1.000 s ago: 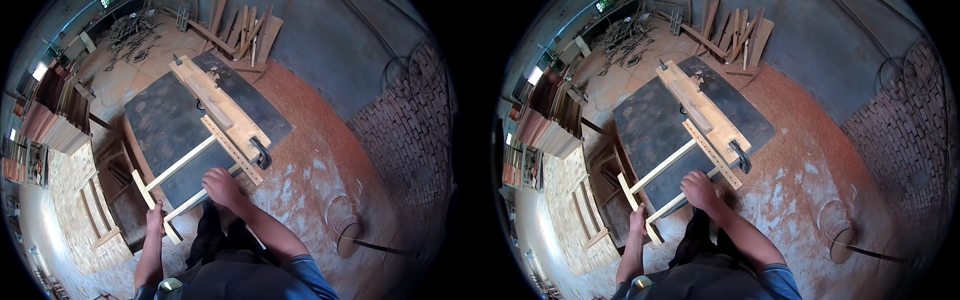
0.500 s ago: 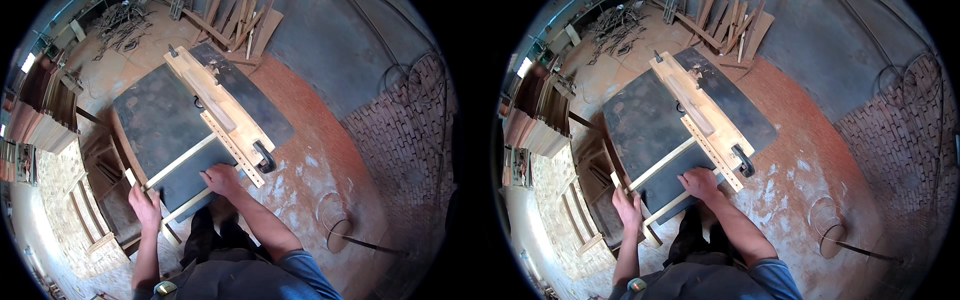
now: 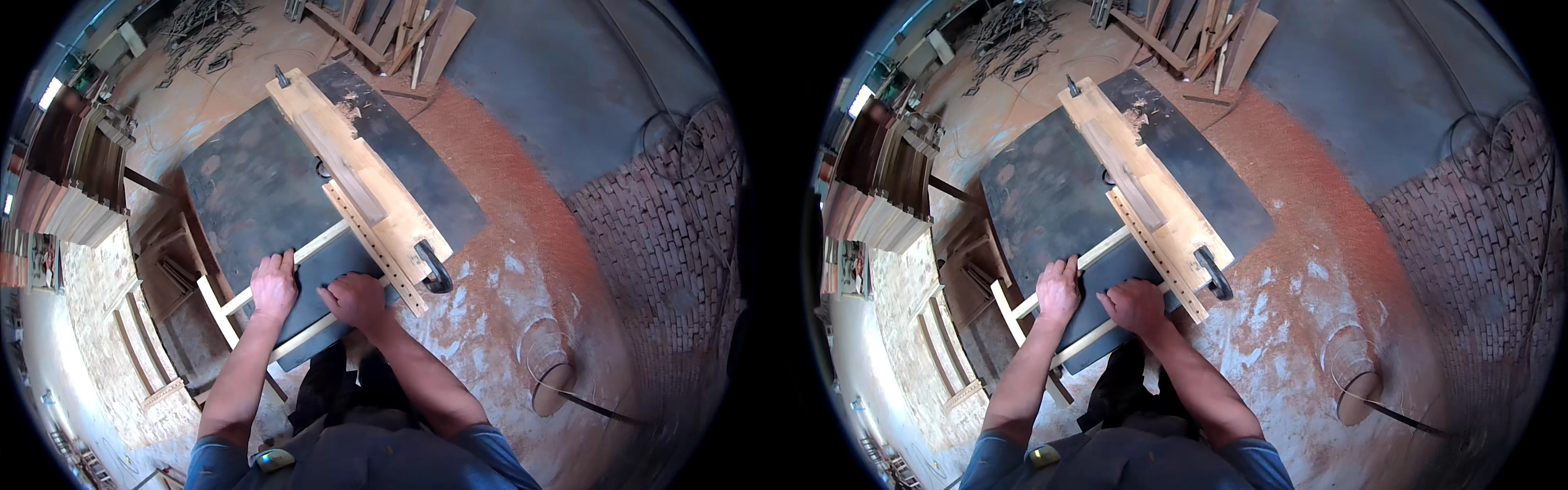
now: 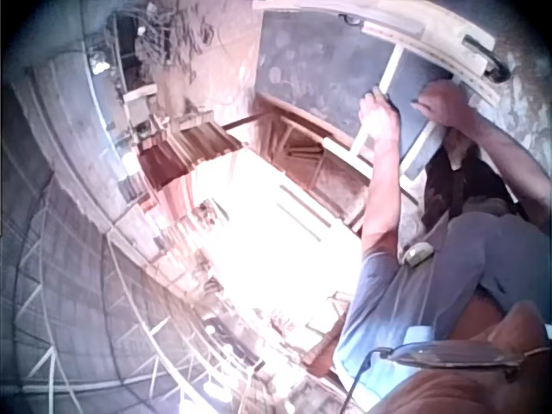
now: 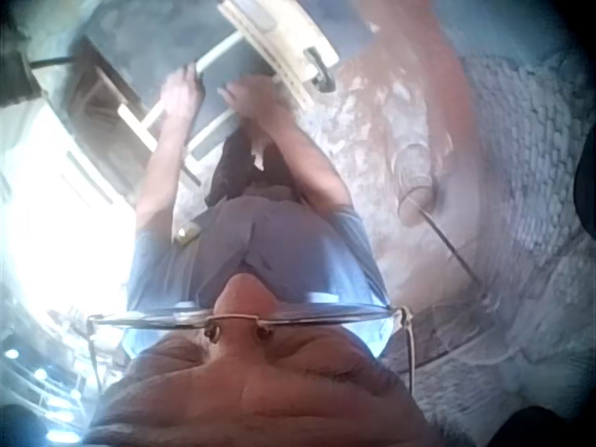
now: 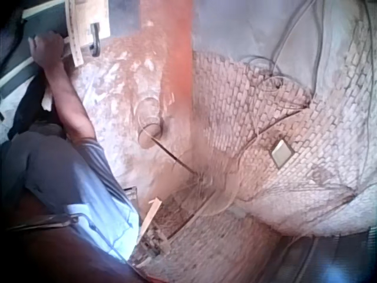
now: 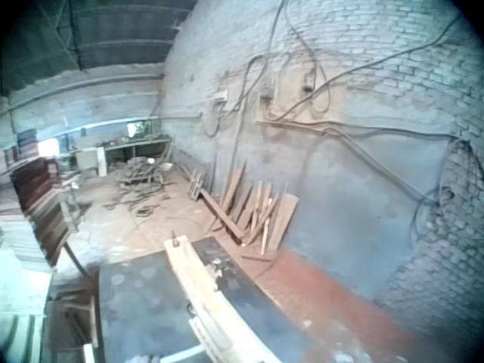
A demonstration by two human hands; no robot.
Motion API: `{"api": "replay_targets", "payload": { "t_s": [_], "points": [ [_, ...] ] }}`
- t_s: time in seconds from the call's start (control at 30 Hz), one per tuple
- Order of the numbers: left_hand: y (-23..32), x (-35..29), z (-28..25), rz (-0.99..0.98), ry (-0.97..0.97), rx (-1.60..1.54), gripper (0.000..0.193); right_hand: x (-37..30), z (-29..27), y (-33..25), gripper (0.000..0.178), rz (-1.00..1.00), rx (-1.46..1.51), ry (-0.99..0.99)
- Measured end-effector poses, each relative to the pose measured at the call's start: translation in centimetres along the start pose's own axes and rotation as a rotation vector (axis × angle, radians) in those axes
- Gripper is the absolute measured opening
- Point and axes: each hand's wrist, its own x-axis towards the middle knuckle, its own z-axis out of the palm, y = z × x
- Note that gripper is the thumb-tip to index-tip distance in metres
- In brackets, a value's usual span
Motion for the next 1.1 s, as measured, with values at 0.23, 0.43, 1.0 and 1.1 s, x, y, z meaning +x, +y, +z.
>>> {"api": "replay_targets", "payload": {
  "t_s": [0.23, 0.43, 1.0, 1.1],
  "points": [
    [-1.3, 1.6, 0.0, -0.01, -0.034, 0.022, 0.028, 1.8, 1.1, 0.2, 0.035, -0.015, -0.041, -0.001],
    [-2.3, 3.1, 0.4, -0.011, -0.052, 0.025, 0.027, 3.2, 2.1, 0.5, 0.034, 0.002, -0.014, 0.013],
    [-4.3, 4.8, 0.9, 0.025, -0.031, 0.074, 0.029, 5.4, 3.3, 0.7, 0.034, -0.002, 0.007, 0.008],
    [-4.6, 5.1, 1.1, 0.025, -0.028, 0.064, 0.029, 5.6, 3.6, 0.8, 0.033, -0.002, 0.001, 0.011]
  ]
}}
